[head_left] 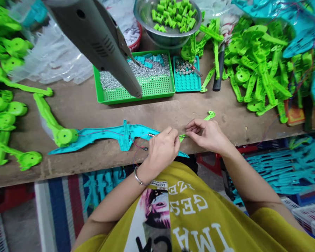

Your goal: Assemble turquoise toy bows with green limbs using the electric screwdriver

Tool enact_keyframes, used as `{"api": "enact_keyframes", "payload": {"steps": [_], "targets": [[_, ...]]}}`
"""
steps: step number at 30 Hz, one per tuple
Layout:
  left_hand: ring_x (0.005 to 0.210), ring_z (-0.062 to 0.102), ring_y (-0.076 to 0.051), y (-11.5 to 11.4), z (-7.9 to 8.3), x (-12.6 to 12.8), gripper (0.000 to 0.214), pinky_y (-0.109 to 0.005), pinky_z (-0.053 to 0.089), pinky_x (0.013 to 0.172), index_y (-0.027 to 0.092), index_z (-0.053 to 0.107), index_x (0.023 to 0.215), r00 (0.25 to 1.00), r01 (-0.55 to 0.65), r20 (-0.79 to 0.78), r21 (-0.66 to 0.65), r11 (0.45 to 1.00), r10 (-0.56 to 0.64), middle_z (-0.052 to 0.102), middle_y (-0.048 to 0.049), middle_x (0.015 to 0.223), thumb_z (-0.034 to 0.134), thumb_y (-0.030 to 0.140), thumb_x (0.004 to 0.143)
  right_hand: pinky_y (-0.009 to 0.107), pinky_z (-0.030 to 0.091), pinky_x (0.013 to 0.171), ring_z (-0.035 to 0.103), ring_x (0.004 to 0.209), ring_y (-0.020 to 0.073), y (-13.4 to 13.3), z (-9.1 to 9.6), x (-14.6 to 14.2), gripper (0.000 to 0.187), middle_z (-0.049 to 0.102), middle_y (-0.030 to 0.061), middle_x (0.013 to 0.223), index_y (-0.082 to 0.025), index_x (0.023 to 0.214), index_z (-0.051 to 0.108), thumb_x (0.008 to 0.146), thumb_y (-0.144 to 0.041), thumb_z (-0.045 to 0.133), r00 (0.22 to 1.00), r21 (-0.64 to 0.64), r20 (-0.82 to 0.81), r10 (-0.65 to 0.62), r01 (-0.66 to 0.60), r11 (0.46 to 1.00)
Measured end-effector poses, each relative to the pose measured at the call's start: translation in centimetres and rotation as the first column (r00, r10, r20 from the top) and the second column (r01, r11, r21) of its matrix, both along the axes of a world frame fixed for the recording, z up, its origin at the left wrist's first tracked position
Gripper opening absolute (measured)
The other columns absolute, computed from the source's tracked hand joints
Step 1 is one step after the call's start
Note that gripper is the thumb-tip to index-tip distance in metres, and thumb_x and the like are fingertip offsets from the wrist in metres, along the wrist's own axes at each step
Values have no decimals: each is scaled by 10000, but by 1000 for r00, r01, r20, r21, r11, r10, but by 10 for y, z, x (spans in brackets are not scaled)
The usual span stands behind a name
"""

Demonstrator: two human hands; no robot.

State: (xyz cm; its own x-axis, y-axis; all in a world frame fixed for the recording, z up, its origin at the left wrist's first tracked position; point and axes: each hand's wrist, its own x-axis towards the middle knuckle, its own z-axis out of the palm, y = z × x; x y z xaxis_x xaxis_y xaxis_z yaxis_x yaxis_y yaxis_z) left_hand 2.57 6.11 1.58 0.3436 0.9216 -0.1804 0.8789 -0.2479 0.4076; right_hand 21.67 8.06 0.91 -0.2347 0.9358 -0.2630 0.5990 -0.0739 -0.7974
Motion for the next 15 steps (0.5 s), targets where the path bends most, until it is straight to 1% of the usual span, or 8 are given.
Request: {"api": "enact_keyframes", "payload": {"steps": [2,6,9,12,15], "targets": [[734,633,-178,1,0,-2,166,-318,356,575,224,637,825,1000,13,6,-14,1000,-13,662,-17,849,533,245,953,280,525,696,681,710,161,-1,0,0,121,757,36,802,-173,892,722,779,-207,696,999,23,19,27,-27,999],[724,630,-185,0,1,-1,202,-319,340,564,220,644,804,998,38,-41,14,999,-37,659,-26,846,517,242,959,287,506,712,673,727,158,-1,-2,1,59,749,32,817,-184,843,729,799,-202,695,998,39,34,54,-55,998],[711,627,-189,0,2,2,186,-324,334,552,216,645,810,997,49,-63,31,998,-47,654,-30,845,525,231,951,291,498,723,660,738,157,-2,-2,0,57,734,37,829,-180,832,729,812,-215,689,998,45,28,64,-65,997],[705,629,-191,-1,2,3,177,-335,333,547,211,635,808,996,64,-73,64,996,-59,641,-28,831,523,205,945,318,483,740,641,770,181,-5,-3,-5,92,709,58,850,-175,853,726,804,-251,704,994,77,79,75,-81,994],[706,630,-193,-3,1,3,172,-339,332,540,208,636,828,994,81,-85,84,993,-74,637,-30,839,515,203,951,361,458,816,618,826,211,-8,-5,-14,56,678,67,840,-180,825,717,797,-217,686,985,141,161,65,-88,986]]}}
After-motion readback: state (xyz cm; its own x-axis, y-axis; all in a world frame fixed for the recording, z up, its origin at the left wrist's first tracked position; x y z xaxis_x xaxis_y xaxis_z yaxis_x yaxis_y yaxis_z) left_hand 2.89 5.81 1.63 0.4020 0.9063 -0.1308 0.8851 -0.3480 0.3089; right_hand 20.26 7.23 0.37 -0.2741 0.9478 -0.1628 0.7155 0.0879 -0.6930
